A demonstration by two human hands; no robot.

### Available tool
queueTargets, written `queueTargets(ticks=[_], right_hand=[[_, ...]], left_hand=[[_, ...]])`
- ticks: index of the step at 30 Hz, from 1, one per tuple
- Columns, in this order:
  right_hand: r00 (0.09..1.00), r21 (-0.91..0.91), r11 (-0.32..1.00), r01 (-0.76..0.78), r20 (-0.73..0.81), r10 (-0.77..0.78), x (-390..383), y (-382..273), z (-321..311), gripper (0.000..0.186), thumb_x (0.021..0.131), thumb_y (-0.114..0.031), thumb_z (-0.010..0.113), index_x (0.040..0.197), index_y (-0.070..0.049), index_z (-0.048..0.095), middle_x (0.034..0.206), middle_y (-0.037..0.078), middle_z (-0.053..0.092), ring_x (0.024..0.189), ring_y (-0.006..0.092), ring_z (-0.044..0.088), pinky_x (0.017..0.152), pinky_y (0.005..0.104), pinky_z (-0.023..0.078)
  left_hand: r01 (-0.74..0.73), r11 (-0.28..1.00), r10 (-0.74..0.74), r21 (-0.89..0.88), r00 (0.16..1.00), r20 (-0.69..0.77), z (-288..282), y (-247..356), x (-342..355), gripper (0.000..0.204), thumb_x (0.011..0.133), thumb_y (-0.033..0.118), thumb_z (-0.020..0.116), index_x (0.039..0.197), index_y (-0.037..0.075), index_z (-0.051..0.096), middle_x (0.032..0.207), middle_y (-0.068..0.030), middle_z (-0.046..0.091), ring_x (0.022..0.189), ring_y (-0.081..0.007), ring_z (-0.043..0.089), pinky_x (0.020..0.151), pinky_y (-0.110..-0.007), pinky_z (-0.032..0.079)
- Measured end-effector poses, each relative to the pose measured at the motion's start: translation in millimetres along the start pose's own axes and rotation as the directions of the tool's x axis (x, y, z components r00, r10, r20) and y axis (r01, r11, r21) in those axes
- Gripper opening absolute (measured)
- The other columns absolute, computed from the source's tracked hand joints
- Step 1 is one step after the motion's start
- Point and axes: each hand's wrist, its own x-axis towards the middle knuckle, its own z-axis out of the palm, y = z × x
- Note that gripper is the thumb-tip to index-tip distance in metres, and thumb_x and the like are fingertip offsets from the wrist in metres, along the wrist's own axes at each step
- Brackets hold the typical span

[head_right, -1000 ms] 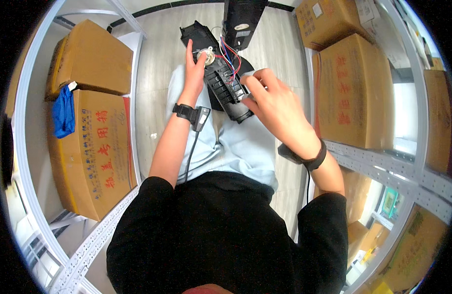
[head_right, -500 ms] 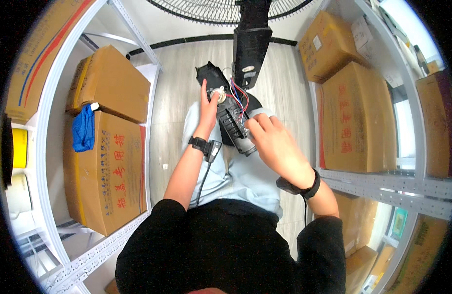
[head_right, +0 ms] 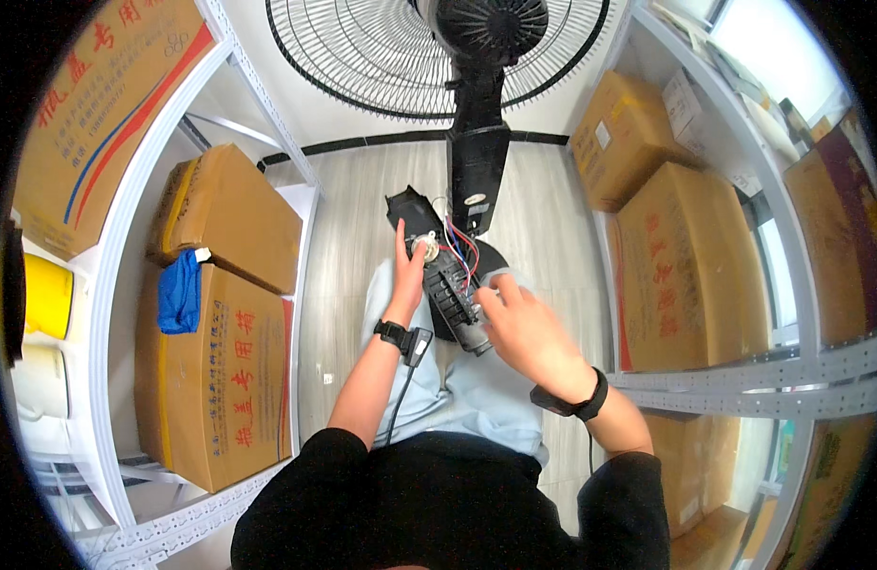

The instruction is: The person sits on the floor and uses a screwdriver to disassemble and reassemble the base of a standing fan. They remove the cover, unscrew internal components, separate the motor housing, and then reattach the parts and cover.

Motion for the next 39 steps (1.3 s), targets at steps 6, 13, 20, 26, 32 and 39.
queueTargets(ticks=[6, 13, 20, 26, 32, 39], right_hand=[[0.99, -0.199, 0.972, -0.122, 0.039, 0.132, 0.9, 3.8, 5.7, 0.026, 0.084, -0.016, 0.067, 0.102, -0.007, 0.051, 0.096, 0.012, 0.052, 0.085, 0.0329, 0.063, 0.067, 0.0437, 0.054], [0.998, -0.017, 1.0, -0.011, -0.057, 0.01, -0.3, 1.2, -3.1, 0.027, 0.083, -0.011, 0.065, 0.105, -0.006, 0.051, 0.104, 0.013, 0.054, 0.084, 0.0343, 0.062, 0.069, 0.0454, 0.054], [0.999, -0.046, 0.999, 0.012, -0.052, -0.015, 0.9, 9.1, 5.5, 0.033, 0.082, -0.012, 0.071, 0.108, -0.007, 0.052, 0.107, 0.013, 0.054, 0.086, 0.0345, 0.063, 0.071, 0.0433, 0.054], [0.997, 0.016, 0.997, -0.073, 0.004, 0.073, -1.5, 5.5, 1.1, 0.031, 0.082, -0.011, 0.07, 0.108, -0.007, 0.052, 0.106, 0.012, 0.054, 0.085, 0.034, 0.063, 0.07, 0.0438, 0.054], [0.998, -0.045, 0.999, -0.013, -0.059, 0.011, -0.1, 14.4, 4.1, 0.036, 0.082, -0.013, 0.073, 0.11, -0.007, 0.051, 0.108, 0.012, 0.053, 0.081, 0.0325, 0.064, 0.068, 0.043, 0.055], [0.976, -0.08, 0.98, -0.184, 0.101, 0.191, 2.2, 2.0, -1.9, 0.033, 0.083, -0.01, 0.068, 0.111, -0.008, 0.051, 0.108, 0.013, 0.053, 0.083, 0.0343, 0.063, 0.071, 0.045, 0.054]], left_hand=[[-0.007, 0.998, 0.008, 0.056, 1.0, -0.018, 4.9, 4.8, -4.4, 0.067, 0.097, 0.01, 0.053, 0.156, 0.016, 0.021, 0.151, -0.0148, 0.036, 0.132, -0.023, 0.042, 0.109, -0.034, 0.034], [-0.007, 1.0, 0.007, 0.009, 1.0, -0.014, -2.1, -4.5, 1.0, 0.066, 0.098, 0.011, 0.052, 0.156, 0.015, 0.021, 0.153, -0.0147, 0.033, 0.134, -0.0232, 0.04, 0.11, -0.034, 0.033], [-0.035, 0.999, 0.035, 0.011, 0.999, -0.006, -2.9, -6.5, 2.9, 0.065, 0.099, 0.012, 0.052, 0.156, 0.014, 0.021, 0.155, -0.0127, 0.031, 0.134, -0.0231, 0.04, 0.11, -0.034, 0.033], [-0.015, 1.0, 0.015, -0.027, 1.0, -0.007, 1.9, 0.4, -1.8, 0.066, 0.098, 0.008, 0.052, 0.156, 0.014, 0.02, 0.151, -0.0135, 0.034, 0.131, -0.0214, 0.042, 0.109, -0.032, 0.034], [-0.007, 1.0, 0.006, -0.023, 1.0, -0.024, 4.3, -2.1, -1.5, 0.065, 0.099, 0.008, 0.052, 0.156, 0.015, 0.022, 0.152, -0.0137, 0.035, 0.132, -0.0219, 0.042, 0.109, -0.033, 0.034], [-0.017, 1.0, 0.017, -0.025, 1.0, -0.018, -2.7, -10.7, 2.4, 0.065, 0.099, 0.009, 0.052, 0.156, 0.013, 0.022, 0.155, -0.0127, 0.03, 0.134, -0.0225, 0.04, 0.111, -0.033, 0.033]])
